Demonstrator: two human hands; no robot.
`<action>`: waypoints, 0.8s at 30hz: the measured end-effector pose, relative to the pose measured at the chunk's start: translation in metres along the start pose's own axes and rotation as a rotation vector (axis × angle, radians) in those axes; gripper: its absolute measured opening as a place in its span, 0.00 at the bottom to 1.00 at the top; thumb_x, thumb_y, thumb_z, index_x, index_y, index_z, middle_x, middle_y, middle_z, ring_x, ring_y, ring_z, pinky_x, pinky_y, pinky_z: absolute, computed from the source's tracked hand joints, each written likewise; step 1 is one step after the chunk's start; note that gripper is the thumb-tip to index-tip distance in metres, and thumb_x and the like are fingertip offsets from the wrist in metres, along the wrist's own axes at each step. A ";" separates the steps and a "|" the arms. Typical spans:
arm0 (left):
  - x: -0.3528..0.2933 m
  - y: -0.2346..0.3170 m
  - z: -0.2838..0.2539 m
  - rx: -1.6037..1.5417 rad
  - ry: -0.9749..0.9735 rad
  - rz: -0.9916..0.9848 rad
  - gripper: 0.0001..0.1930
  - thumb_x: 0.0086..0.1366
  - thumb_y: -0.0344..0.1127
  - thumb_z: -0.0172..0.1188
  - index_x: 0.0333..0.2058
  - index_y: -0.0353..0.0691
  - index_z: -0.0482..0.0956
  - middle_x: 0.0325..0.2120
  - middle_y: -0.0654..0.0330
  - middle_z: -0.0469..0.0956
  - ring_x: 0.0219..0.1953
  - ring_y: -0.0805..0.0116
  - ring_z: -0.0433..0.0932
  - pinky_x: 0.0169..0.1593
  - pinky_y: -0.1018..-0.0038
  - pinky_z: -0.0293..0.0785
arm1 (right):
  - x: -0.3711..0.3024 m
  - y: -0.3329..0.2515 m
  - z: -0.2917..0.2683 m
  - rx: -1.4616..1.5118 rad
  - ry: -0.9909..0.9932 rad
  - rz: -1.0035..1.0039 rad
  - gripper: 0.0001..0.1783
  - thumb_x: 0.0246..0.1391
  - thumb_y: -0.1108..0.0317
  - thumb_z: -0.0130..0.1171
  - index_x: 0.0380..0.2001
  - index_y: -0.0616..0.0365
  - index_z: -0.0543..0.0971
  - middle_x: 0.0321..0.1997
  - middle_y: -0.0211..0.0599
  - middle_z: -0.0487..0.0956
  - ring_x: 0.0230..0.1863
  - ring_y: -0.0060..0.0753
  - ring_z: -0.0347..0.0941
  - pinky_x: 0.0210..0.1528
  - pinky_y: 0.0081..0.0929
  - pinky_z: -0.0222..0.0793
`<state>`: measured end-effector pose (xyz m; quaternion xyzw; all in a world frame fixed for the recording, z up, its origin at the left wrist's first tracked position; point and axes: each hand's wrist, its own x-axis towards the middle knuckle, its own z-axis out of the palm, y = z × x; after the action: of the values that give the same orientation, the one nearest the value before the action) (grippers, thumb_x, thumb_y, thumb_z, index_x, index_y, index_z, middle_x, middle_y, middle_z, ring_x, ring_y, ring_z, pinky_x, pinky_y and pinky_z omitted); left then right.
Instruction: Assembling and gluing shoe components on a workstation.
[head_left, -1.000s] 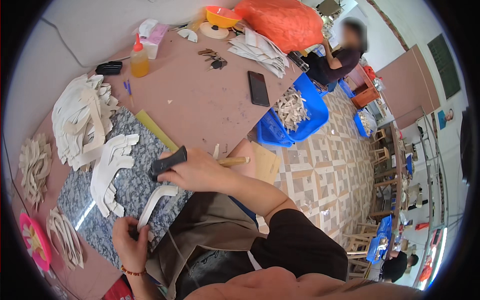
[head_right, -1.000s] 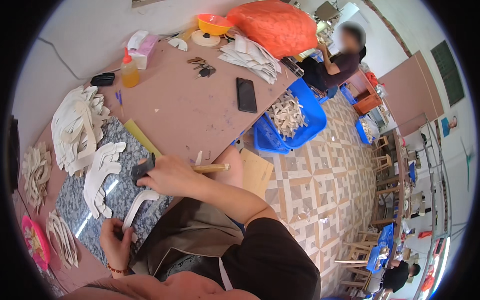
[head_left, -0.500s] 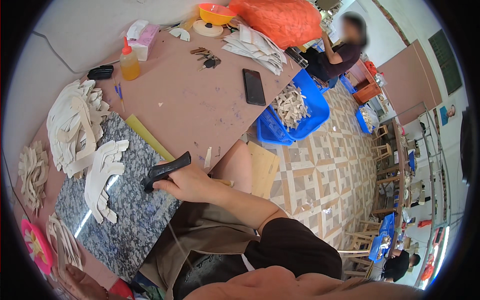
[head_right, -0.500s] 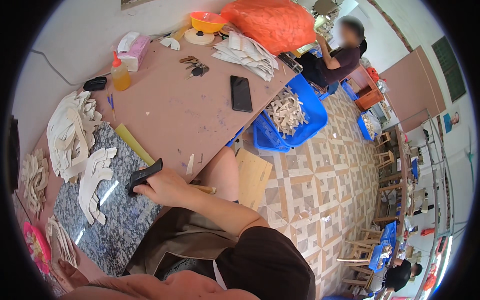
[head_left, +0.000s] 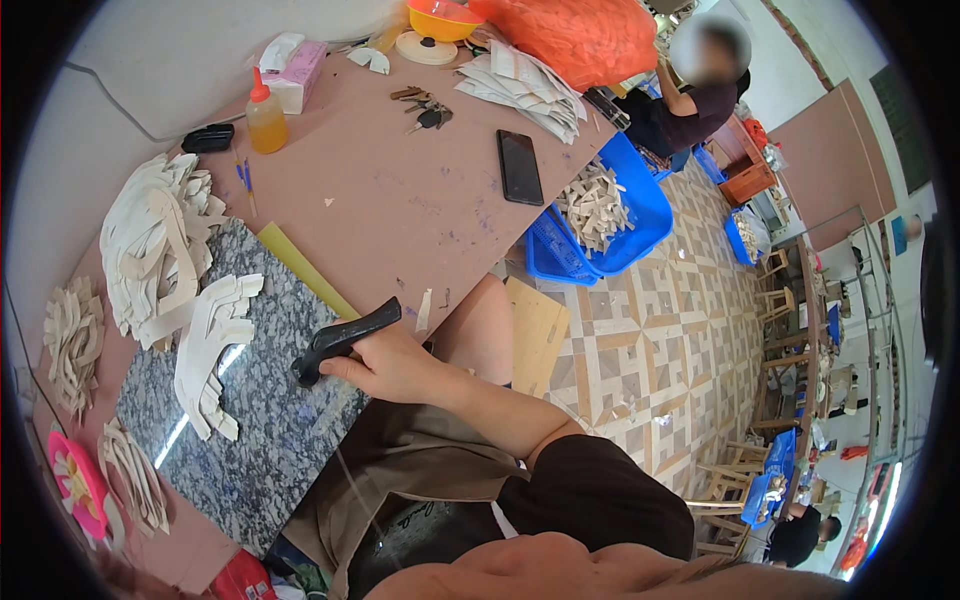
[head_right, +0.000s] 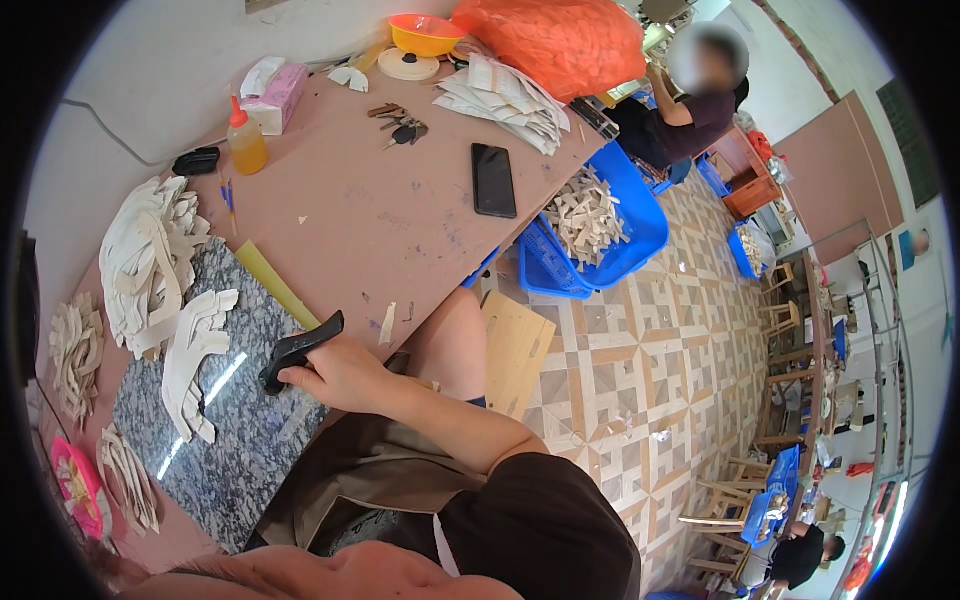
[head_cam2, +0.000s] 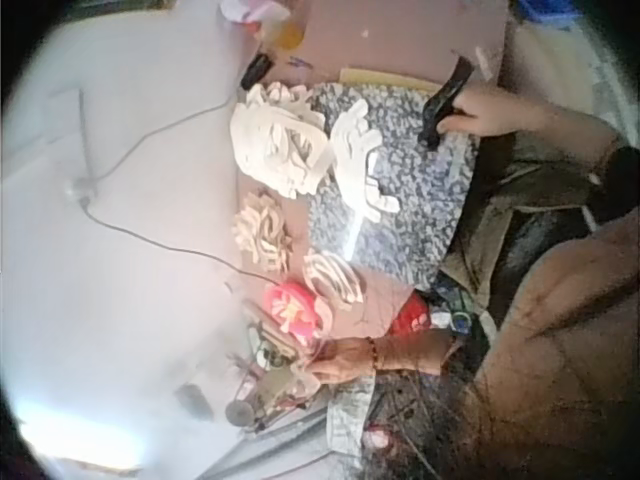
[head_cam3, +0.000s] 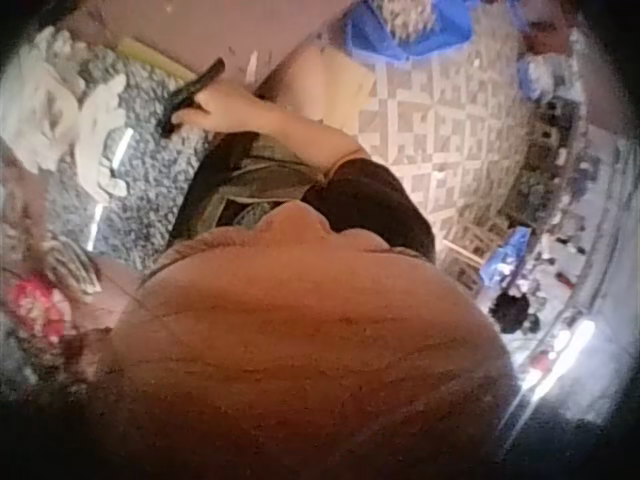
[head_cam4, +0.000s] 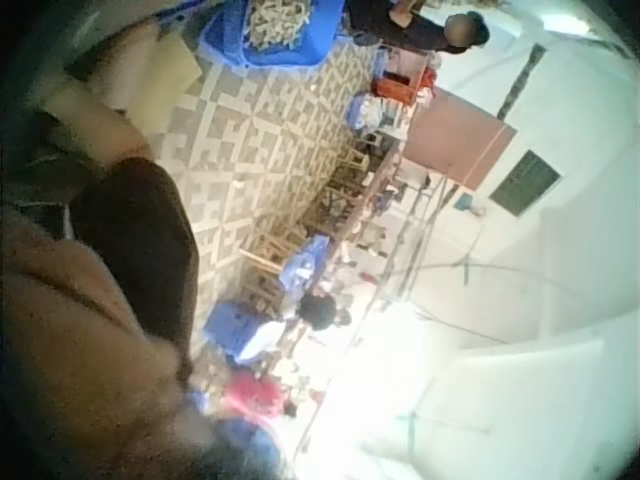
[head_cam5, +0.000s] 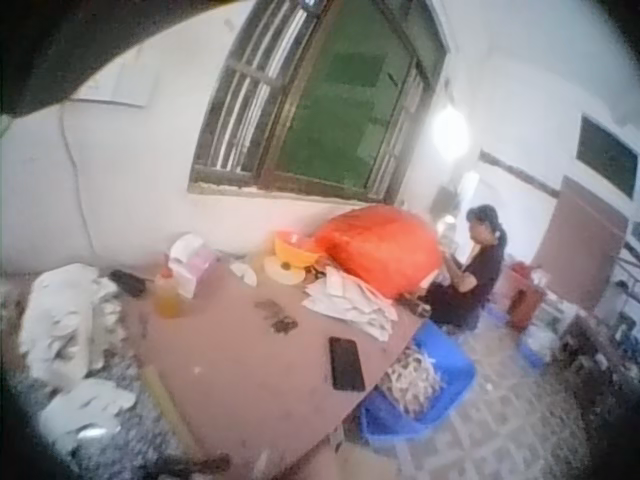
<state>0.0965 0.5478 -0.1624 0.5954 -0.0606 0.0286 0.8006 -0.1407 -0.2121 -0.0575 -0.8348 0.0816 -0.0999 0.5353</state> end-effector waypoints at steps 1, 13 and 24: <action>0.002 -0.020 0.037 0.027 0.011 -0.037 0.09 0.70 0.28 0.59 0.47 0.38 0.73 0.37 0.61 0.73 0.35 0.68 0.70 0.41 0.72 0.69 | -0.004 0.005 -0.003 0.001 0.031 -0.002 0.13 0.62 0.61 0.67 0.41 0.60 0.79 0.33 0.45 0.79 0.36 0.51 0.78 0.39 0.45 0.72; -0.130 -0.017 0.512 0.978 -0.925 0.189 0.02 0.67 0.23 0.61 0.37 0.33 0.78 0.30 0.47 0.75 0.33 0.49 0.76 0.37 0.60 0.72 | -0.010 0.008 -0.003 -0.039 0.063 0.045 0.14 0.63 0.60 0.66 0.41 0.59 0.81 0.34 0.45 0.81 0.35 0.50 0.79 0.39 0.43 0.72; -0.129 -0.030 0.546 0.965 -0.750 0.313 0.09 0.63 0.23 0.67 0.42 0.35 0.82 0.30 0.51 0.77 0.32 0.49 0.79 0.36 0.61 0.75 | -0.014 -0.006 -0.013 0.023 0.051 0.116 0.14 0.63 0.60 0.66 0.42 0.61 0.83 0.33 0.46 0.81 0.33 0.48 0.78 0.37 0.40 0.72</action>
<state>-0.0624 0.0199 -0.0535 0.8432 -0.4040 -0.0411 0.3523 -0.1571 -0.2175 -0.0474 -0.8197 0.1423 -0.0909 0.5473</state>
